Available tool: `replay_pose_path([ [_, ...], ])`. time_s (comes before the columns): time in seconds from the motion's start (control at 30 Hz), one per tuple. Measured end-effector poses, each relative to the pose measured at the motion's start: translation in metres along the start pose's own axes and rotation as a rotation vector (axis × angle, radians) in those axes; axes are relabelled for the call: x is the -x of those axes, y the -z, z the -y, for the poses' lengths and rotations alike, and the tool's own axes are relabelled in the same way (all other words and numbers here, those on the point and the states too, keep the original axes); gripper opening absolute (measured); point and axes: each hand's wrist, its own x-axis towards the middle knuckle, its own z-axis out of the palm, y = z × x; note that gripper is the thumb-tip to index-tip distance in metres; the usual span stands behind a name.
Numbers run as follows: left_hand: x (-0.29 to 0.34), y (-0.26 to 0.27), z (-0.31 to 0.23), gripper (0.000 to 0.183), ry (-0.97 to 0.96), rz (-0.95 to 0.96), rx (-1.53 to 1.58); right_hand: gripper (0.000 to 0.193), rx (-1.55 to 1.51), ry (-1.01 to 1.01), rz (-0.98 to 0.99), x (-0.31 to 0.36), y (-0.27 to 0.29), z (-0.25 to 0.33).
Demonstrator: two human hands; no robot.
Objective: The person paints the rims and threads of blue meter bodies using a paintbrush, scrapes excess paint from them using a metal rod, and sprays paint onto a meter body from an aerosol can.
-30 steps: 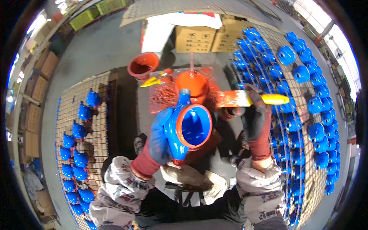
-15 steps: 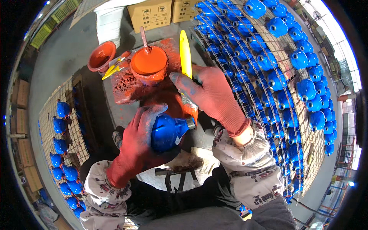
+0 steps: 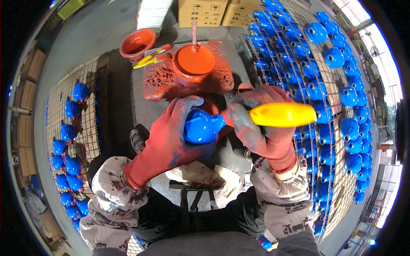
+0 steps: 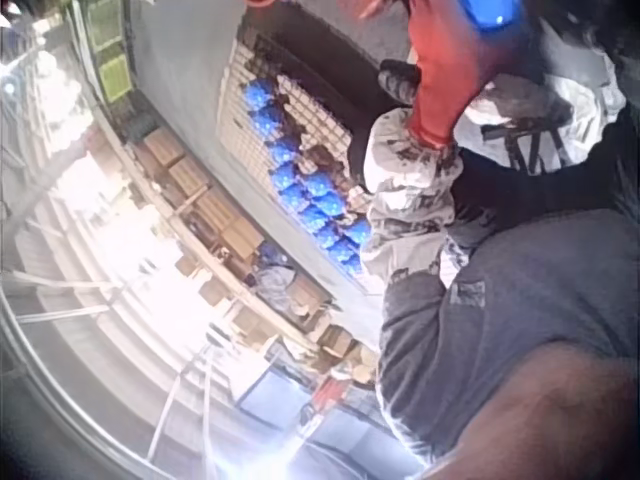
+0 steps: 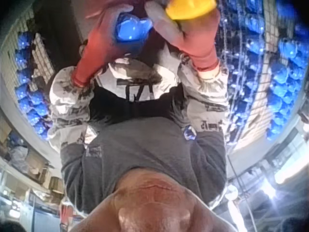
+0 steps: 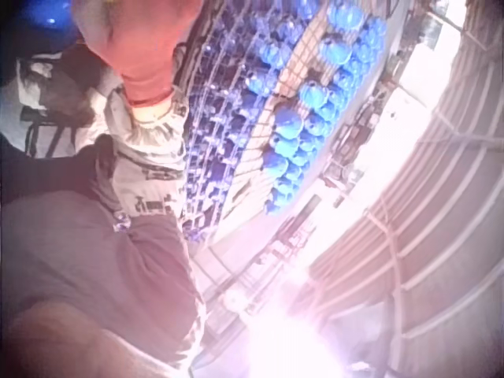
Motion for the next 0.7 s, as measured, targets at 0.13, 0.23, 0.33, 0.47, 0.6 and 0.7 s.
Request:
replay_pose_path([
  [0.13,-0.004,0.005,0.008,0.078,0.115,0.016,0.277,0.035,-0.022,0.033,-0.009,0.000,0.002,0.000],
  [0.23,-0.006,0.010,0.009,0.067,0.286,0.051,0.645,0.024,-0.222,-0.107,-0.214,0.005,-0.010,0.000],
  [0.33,-0.005,0.016,0.004,0.061,0.483,0.102,1.027,0.027,-0.634,-0.413,-0.386,0.013,-0.022,0.002],
  [0.47,-0.006,0.017,0.001,0.058,0.598,0.150,1.388,0.033,-1.239,-0.820,-0.559,0.018,-0.027,0.003],
  [0.6,-0.005,0.005,0.008,0.072,0.462,0.335,2.022,0.041,-1.342,-0.768,-0.488,0.015,-0.027,-0.004],
  [0.7,0.000,-0.006,0.013,0.082,0.489,0.483,2.093,0.044,-1.673,-0.790,-0.446,0.016,-0.031,-0.008],
])
